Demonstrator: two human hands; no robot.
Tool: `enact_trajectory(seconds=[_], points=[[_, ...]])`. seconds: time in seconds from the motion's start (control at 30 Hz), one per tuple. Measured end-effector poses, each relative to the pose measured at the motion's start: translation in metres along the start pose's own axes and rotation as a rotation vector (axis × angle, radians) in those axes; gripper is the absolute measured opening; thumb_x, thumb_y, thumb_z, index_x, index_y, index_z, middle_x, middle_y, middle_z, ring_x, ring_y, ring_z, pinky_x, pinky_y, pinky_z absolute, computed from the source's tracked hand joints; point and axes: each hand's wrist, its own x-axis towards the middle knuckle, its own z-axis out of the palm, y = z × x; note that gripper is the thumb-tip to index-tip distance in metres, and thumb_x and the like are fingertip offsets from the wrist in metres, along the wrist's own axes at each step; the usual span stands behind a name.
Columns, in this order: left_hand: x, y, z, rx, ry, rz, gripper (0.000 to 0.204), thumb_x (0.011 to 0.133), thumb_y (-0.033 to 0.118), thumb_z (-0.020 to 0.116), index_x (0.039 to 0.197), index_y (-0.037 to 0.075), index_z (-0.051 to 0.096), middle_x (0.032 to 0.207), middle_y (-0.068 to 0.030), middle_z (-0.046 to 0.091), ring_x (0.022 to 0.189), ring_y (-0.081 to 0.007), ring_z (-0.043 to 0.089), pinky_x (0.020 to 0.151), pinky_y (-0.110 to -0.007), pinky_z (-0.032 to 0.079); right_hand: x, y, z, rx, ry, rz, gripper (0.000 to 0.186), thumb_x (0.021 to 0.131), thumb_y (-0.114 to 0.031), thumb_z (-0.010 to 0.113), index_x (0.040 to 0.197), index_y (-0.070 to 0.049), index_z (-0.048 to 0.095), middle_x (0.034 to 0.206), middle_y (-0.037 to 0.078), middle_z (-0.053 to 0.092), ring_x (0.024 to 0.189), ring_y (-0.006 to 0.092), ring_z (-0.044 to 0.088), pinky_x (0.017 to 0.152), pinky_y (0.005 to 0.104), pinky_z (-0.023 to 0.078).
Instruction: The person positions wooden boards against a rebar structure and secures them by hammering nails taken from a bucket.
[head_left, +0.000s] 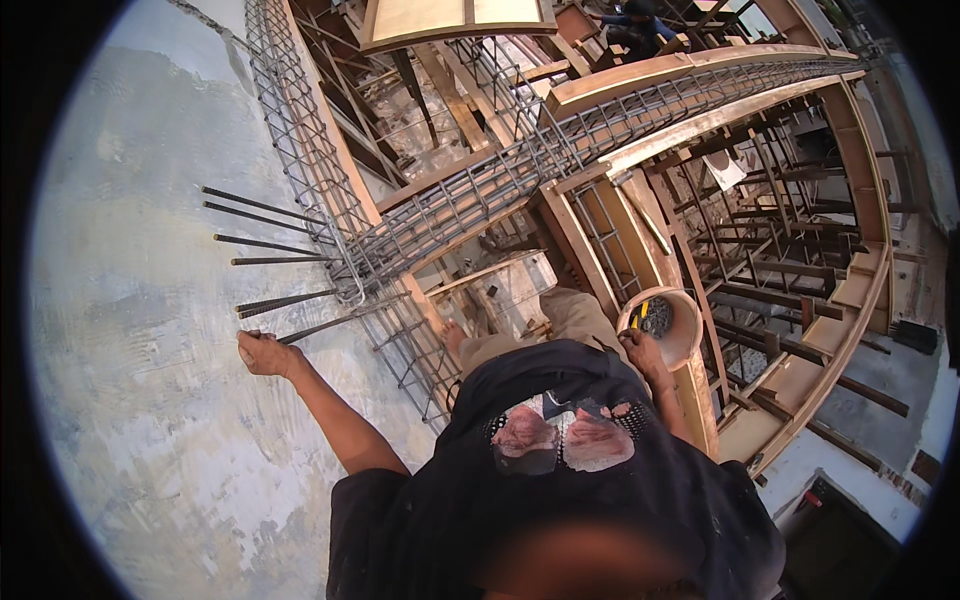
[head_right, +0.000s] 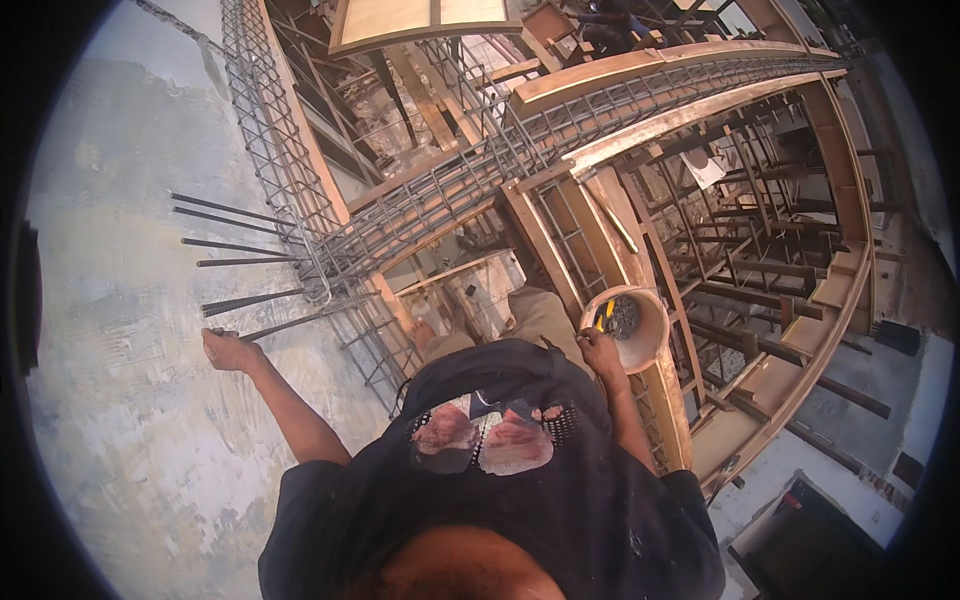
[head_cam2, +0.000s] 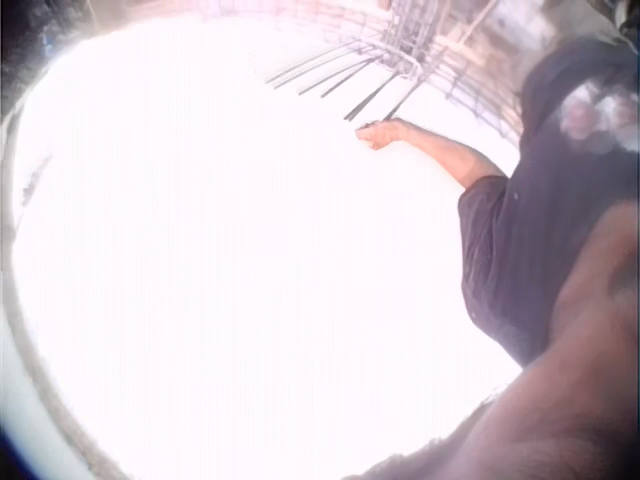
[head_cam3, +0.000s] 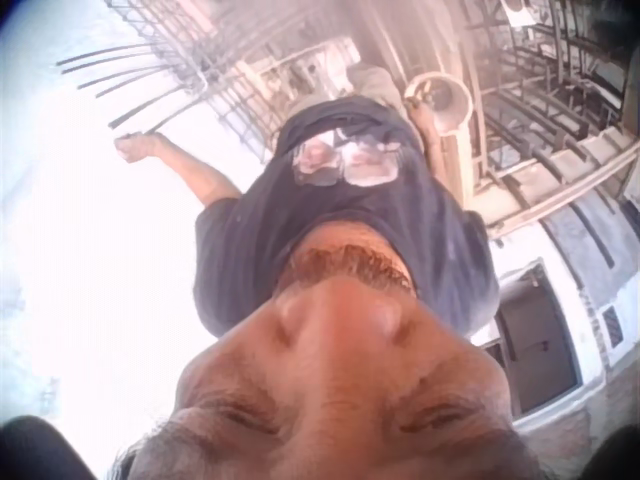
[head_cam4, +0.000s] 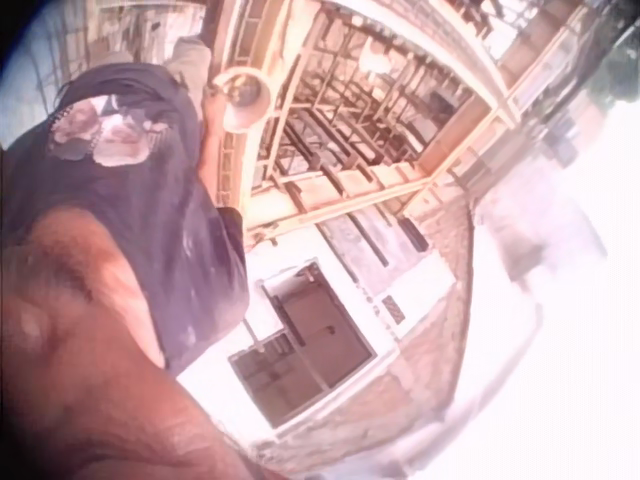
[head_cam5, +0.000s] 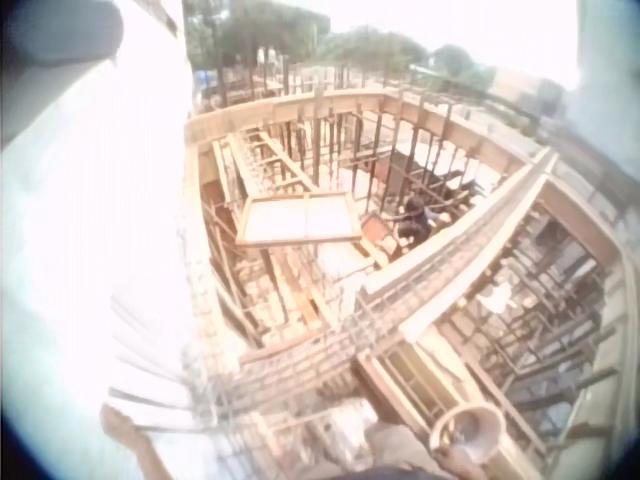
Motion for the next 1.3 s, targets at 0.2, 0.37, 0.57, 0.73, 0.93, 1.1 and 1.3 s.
enact_trajectory(seconds=[0.2, 0.37, 0.57, 0.73, 0.93, 1.1, 1.3], points=[[-0.018, -0.021, 0.001, 0.037, 0.075, 0.079, 0.035, 0.084, 0.019, 0.067, 0.109, -0.001, 0.055, 0.086, -0.009, 0.056, 0.076, -0.0204, 0.052, 0.07, -0.036, 0.045, 0.011, -0.007, -0.012, -0.079, -0.036, 0.051, 0.036, 0.094, -0.034, 0.056, 0.112, -0.005, 0.069, 0.101, 0.028, 0.069, 0.101, 0.0441, 0.066, 0.09, 0.0485, 0.05], [-0.095, -0.104, -0.009, 0.273, 0.083, -0.065, 0.077, 0.084, 0.015, 0.068, 0.147, -0.007, 0.03, 0.118, -0.0165, 0.05, 0.102, -0.0309, 0.056, 0.09, -0.043, 0.047, 0.015, -0.038, -0.027, -0.044, -0.079, 0.057, 0.035, 0.093, -0.031, 0.057, 0.115, -0.006, 0.068, 0.106, 0.025, 0.069, 0.105, 0.0422, 0.065, 0.093, 0.0474, 0.05], [-0.272, -0.164, 0.024, 0.666, -1.246, -0.083, 0.069, 0.08, 0.027, 0.075, 0.134, -0.005, 0.047, 0.116, -0.0211, 0.057, 0.105, -0.0341, 0.057, 0.092, -0.042, 0.046, 0.051, -0.023, 0.006, 0.085, -0.091, -0.086, 0.036, 0.095, -0.03, 0.057, 0.115, -0.002, 0.066, 0.11, 0.025, 0.068, 0.108, 0.0415, 0.063, 0.095, 0.0447, 0.049], [-0.345, -0.194, 0.149, 0.793, -1.445, 0.3, 0.083, 0.078, 0.046, 0.076, 0.138, -0.004, 0.046, 0.132, -0.0289, 0.052, 0.124, -0.046, 0.048, 0.104, -0.049, 0.042, 0.099, -0.021, 0.048, 0.169, -0.131, -0.148, 0.031, 0.095, -0.027, 0.056, 0.111, -0.002, 0.064, 0.109, 0.027, 0.065, 0.107, 0.0443, 0.061, 0.093, 0.0485, 0.048], [-0.398, -0.228, 0.3, 0.948, -1.52, 0.484, 0.077, 0.086, 0.047, 0.066, 0.143, 0.001, 0.042, 0.144, -0.0231, 0.043, 0.137, -0.0392, 0.038, 0.114, -0.055, 0.027, 0.137, -0.031, 0.074, 0.317, -0.127, -0.065, 0.031, 0.095, -0.028, 0.059, 0.106, 0.001, 0.063, 0.103, 0.027, 0.065, 0.103, 0.0448, 0.062, 0.087, 0.0468, 0.049], [-0.425, -0.267, 0.38, 0.954, -1.376, 0.626, 0.075, 0.091, 0.05, 0.061, 0.144, 0.0, 0.041, 0.15, -0.0213, 0.039, 0.142, -0.0386, 0.031, 0.118, -0.058, 0.018, 0.139, -0.035, 0.056, 0.486, -0.177, 0.002, 0.033, 0.097, -0.029, 0.059, 0.118, -0.005, 0.066, 0.104, 0.017, 0.069, 0.097, 0.0296, 0.068, 0.087, 0.0377, 0.051], [-0.432, -0.305, 0.425, 1.148, -1.434, 0.744, 0.065, 0.099, 0.054, 0.042, 0.136, 0.002, 0.055, 0.138, -0.0195, 0.056, 0.137, -0.0367, 0.041, 0.12, -0.059, 0.012, 0.186, -0.039, 0.005, 0.528, -0.077, 0.013, 0.026, 0.097, -0.02, 0.061, 0.117, -0.003, 0.066, 0.102, 0.013, 0.07, 0.091, 0.0216, 0.068, 0.085, 0.0333, 0.051]])
